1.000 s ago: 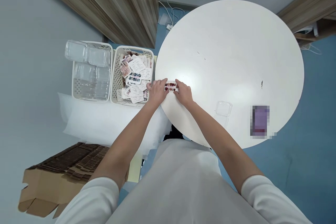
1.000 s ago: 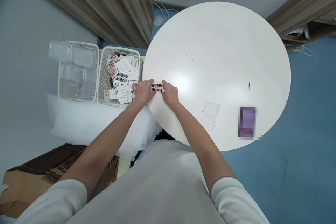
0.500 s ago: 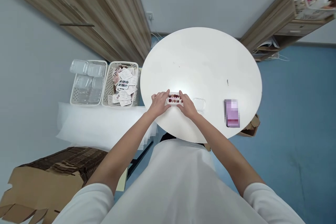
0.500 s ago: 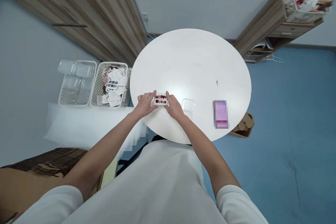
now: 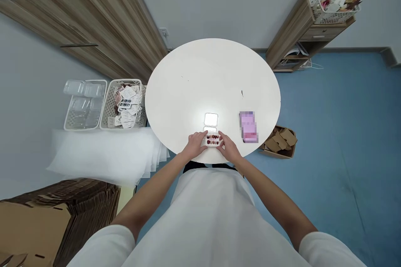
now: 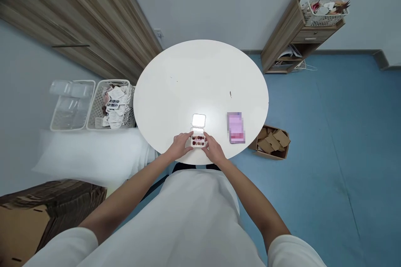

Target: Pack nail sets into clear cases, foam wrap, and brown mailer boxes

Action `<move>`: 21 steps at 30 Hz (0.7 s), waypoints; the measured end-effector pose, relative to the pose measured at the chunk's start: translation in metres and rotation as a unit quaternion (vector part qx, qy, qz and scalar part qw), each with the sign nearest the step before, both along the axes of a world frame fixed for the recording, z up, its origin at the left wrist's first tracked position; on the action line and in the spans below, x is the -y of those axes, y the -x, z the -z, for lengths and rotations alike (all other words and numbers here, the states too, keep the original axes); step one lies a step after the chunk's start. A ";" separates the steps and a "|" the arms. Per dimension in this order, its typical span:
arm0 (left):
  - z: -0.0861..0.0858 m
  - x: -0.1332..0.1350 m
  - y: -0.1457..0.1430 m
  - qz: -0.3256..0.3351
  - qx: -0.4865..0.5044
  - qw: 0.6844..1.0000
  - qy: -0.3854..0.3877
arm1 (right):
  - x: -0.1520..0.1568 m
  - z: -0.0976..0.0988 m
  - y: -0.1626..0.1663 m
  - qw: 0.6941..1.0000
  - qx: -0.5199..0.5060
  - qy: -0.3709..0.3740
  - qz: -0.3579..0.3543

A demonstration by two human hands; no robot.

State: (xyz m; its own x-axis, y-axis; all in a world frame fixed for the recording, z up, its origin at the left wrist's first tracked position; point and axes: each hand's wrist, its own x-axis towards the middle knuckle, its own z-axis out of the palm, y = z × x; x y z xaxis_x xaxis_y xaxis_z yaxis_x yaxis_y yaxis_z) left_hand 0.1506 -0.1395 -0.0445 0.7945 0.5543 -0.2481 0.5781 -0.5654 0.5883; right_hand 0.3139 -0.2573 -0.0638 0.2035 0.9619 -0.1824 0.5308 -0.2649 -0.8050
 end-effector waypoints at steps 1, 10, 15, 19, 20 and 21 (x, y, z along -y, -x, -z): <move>0.002 0.002 0.001 -0.003 -0.002 1.000 0.005 | 0.001 0.002 0.000 1.000 -0.004 0.004 -0.002; 0.012 -0.013 0.005 -0.004 0.020 0.999 0.029 | -0.013 0.012 0.003 0.999 -0.028 0.031 0.015; 0.015 -0.032 -0.001 0.008 -0.023 1.000 -0.016 | -0.028 0.019 -0.002 0.997 0.047 0.041 0.035; 0.022 -0.041 -0.007 0.020 -0.049 0.998 -0.042 | -0.036 0.023 -0.004 0.993 0.079 0.075 0.046; 0.024 -0.042 -0.008 0.023 -0.055 0.997 -0.046 | -0.037 0.024 -0.004 0.992 0.084 0.082 0.048; 0.026 -0.043 -0.009 0.026 -0.061 0.997 -0.049 | -0.038 0.025 -0.003 0.991 0.087 0.087 0.050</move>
State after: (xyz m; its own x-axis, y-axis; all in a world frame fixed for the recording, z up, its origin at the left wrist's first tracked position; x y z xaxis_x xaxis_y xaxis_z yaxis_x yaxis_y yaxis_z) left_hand 0.1595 -0.0968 -0.0704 0.7898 0.5397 -0.2915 0.6107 -0.6480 0.4551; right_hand 0.3171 -0.2196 -0.0883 0.3392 0.8923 -0.2980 0.6222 -0.4504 -0.6404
